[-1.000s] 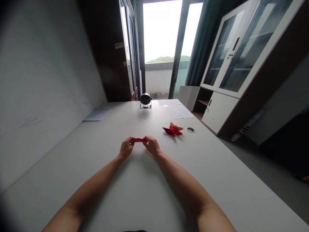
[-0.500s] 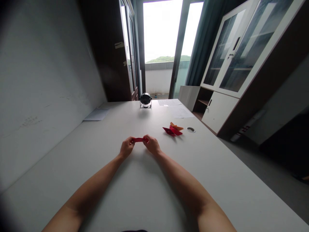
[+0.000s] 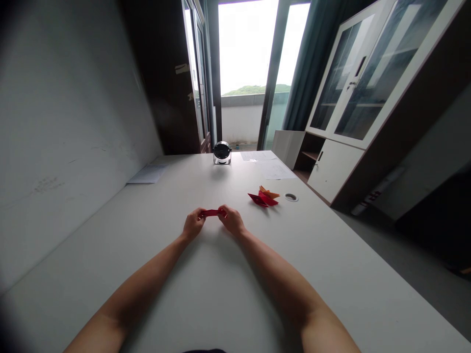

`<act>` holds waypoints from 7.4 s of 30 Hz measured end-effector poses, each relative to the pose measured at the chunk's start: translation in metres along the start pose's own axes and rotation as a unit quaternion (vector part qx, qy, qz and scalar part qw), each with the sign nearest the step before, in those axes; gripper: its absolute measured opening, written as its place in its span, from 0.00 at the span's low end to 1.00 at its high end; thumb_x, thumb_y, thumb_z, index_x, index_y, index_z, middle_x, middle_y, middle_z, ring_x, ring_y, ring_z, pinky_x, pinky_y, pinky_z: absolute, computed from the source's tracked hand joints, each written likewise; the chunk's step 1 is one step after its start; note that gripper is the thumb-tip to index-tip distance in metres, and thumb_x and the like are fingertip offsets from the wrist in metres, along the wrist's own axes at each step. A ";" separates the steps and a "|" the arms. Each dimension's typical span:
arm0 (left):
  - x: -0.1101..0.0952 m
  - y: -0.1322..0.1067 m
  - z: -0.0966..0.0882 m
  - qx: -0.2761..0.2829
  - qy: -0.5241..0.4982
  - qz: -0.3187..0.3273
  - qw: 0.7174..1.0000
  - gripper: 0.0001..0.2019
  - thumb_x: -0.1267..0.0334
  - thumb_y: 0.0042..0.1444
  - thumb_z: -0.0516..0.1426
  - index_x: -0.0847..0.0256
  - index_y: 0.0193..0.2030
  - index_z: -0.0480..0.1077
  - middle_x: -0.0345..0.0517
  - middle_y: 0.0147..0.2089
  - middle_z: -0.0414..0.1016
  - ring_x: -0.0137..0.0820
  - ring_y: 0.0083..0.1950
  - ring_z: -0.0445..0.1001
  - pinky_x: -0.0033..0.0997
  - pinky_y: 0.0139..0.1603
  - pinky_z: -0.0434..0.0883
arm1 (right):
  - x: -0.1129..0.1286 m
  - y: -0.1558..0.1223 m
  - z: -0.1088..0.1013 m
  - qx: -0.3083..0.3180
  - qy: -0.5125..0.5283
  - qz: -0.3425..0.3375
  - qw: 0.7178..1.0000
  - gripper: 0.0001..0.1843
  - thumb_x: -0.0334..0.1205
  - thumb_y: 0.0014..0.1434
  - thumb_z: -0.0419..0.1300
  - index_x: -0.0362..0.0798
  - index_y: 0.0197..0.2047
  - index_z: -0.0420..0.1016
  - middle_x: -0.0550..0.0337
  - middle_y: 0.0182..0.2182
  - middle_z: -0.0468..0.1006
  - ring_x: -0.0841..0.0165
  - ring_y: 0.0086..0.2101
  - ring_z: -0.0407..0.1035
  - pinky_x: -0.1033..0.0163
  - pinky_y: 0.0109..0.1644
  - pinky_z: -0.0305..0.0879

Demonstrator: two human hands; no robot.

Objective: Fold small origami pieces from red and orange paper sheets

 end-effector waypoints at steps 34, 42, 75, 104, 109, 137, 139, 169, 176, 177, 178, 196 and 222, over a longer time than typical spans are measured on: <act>0.001 0.000 0.002 0.021 0.010 -0.009 1.000 0.10 0.69 0.56 0.54 0.57 0.42 0.75 0.42 0.35 0.77 0.29 0.34 0.72 0.27 0.36 0.66 | -0.003 -0.001 0.004 0.024 -0.034 0.009 0.999 0.07 0.39 0.58 0.58 0.51 0.38 0.78 0.63 0.26 0.78 0.70 0.26 0.66 0.66 0.33 0.61; 0.002 0.000 0.004 0.030 0.001 -0.004 1.000 0.10 0.69 0.56 0.54 0.58 0.42 0.75 0.41 0.35 0.77 0.29 0.35 0.72 0.27 0.37 0.65 | -0.002 -0.001 0.004 0.034 -0.048 0.016 0.998 0.08 0.40 0.59 0.58 0.50 0.38 0.78 0.63 0.26 0.78 0.71 0.26 0.65 0.67 0.32 0.59; 0.004 0.000 0.006 0.043 -0.001 -0.009 0.999 0.11 0.68 0.56 0.54 0.58 0.43 0.75 0.42 0.35 0.77 0.29 0.35 0.72 0.27 0.38 0.66 | -0.004 0.000 0.008 0.058 -0.057 0.028 0.996 0.08 0.39 0.59 0.59 0.51 0.39 0.79 0.62 0.29 0.79 0.70 0.28 0.66 0.67 0.34 0.59; 0.000 0.000 0.005 0.053 0.008 -0.021 0.998 0.11 0.66 0.58 0.53 0.58 0.43 0.75 0.42 0.36 0.77 0.29 0.36 0.72 0.27 0.39 0.67 | -0.005 0.000 0.009 0.066 -0.072 0.041 0.994 0.08 0.39 0.59 0.59 0.49 0.38 0.79 0.62 0.27 0.79 0.71 0.27 0.64 0.67 0.33 0.58; 0.001 0.000 0.006 0.049 0.010 -0.019 0.999 0.11 0.66 0.58 0.53 0.58 0.43 0.75 0.42 0.36 0.78 0.29 0.35 0.72 0.27 0.39 0.67 | -0.003 -0.001 0.008 0.063 -0.059 0.026 0.996 0.08 0.39 0.60 0.58 0.50 0.38 0.79 0.62 0.29 0.80 0.71 0.28 0.66 0.67 0.34 0.58; 0.000 0.000 0.007 0.063 0.020 -0.026 0.997 0.10 0.64 0.58 0.54 0.57 0.43 0.76 0.43 0.38 0.79 0.31 0.38 0.73 0.27 0.40 0.67 | 0.000 -0.001 0.007 0.075 -0.062 0.041 0.994 0.07 0.39 0.59 0.59 0.50 0.36 0.79 0.61 0.29 0.80 0.70 0.29 0.67 0.67 0.35 0.59; 0.000 0.000 0.007 0.067 0.022 -0.026 0.997 0.10 0.64 0.58 0.54 0.57 0.43 0.76 0.43 0.38 0.79 0.31 0.38 0.73 0.27 0.41 0.67 | 0.001 -0.001 0.007 0.076 -0.060 0.039 0.995 0.07 0.39 0.59 0.59 0.50 0.36 0.79 0.61 0.29 0.80 0.70 0.29 0.67 0.67 0.35 0.59; 0.001 -0.001 0.010 0.087 0.033 -0.023 0.995 0.11 0.61 0.59 0.53 0.55 0.44 0.76 0.42 0.38 0.79 0.31 0.38 0.73 0.27 0.41 0.67 | -0.005 0.000 0.010 0.078 -0.066 0.034 0.994 0.07 0.39 0.59 0.59 0.50 0.36 0.79 0.62 0.29 0.79 0.70 0.29 0.67 0.67 0.35 0.58; 0.000 -0.001 0.009 0.090 0.036 -0.024 0.995 0.11 0.61 0.59 0.54 0.56 0.43 0.76 0.43 0.38 0.79 0.31 0.38 0.73 0.27 0.40 0.66 | -0.006 -0.001 0.011 0.075 -0.065 0.032 0.995 0.07 0.39 0.59 0.59 0.50 0.36 0.79 0.62 0.29 0.79 0.70 0.29 0.67 0.67 0.34 0.57; 0.000 -0.001 0.009 0.090 0.036 -0.024 0.995 0.11 0.61 0.59 0.54 0.56 0.43 0.76 0.43 0.38 0.79 0.31 0.38 0.73 0.27 0.40 0.66 | -0.005 0.000 0.011 0.075 -0.065 0.031 0.995 0.07 0.40 0.59 0.59 0.50 0.36 0.79 0.62 0.29 0.79 0.70 0.29 0.67 0.67 0.34 0.57; 0.000 -0.001 0.009 0.089 0.037 -0.024 0.995 0.11 0.61 0.59 0.54 0.56 0.43 0.76 0.43 0.38 0.79 0.31 0.38 0.73 0.27 0.40 0.66 | -0.006 0.000 0.011 0.077 -0.066 0.031 0.994 0.07 0.40 0.59 0.59 0.50 0.36 0.79 0.62 0.29 0.79 0.70 0.29 0.67 0.67 0.34 0.57; 0.001 -0.001 0.011 0.095 0.046 -0.024 0.994 0.11 0.61 0.60 0.54 0.56 0.43 0.76 0.42 0.37 0.79 0.31 0.38 0.73 0.27 0.39 0.66 | -0.006 0.000 0.012 0.093 -0.060 0.045 0.993 0.07 0.41 0.59 0.59 0.50 0.35 0.78 0.62 0.29 0.78 0.71 0.29 0.66 0.67 0.34 0.56; -0.002 -0.002 0.010 0.106 0.050 -0.036 0.992 0.11 0.60 0.59 0.54 0.56 0.44 0.76 0.43 0.38 0.79 0.32 0.38 0.74 0.28 0.40 0.67 | -0.004 0.000 0.011 0.106 -0.067 0.060 0.990 0.08 0.41 0.59 0.59 0.50 0.36 0.79 0.63 0.29 0.78 0.72 0.29 0.65 0.68 0.35 0.57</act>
Point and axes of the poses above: each hand's wrist, its own y-axis towards the middle knuckle, its own z-axis out of the palm, x = y × z, the point moved 8 cm from there along y, towards the middle knuckle
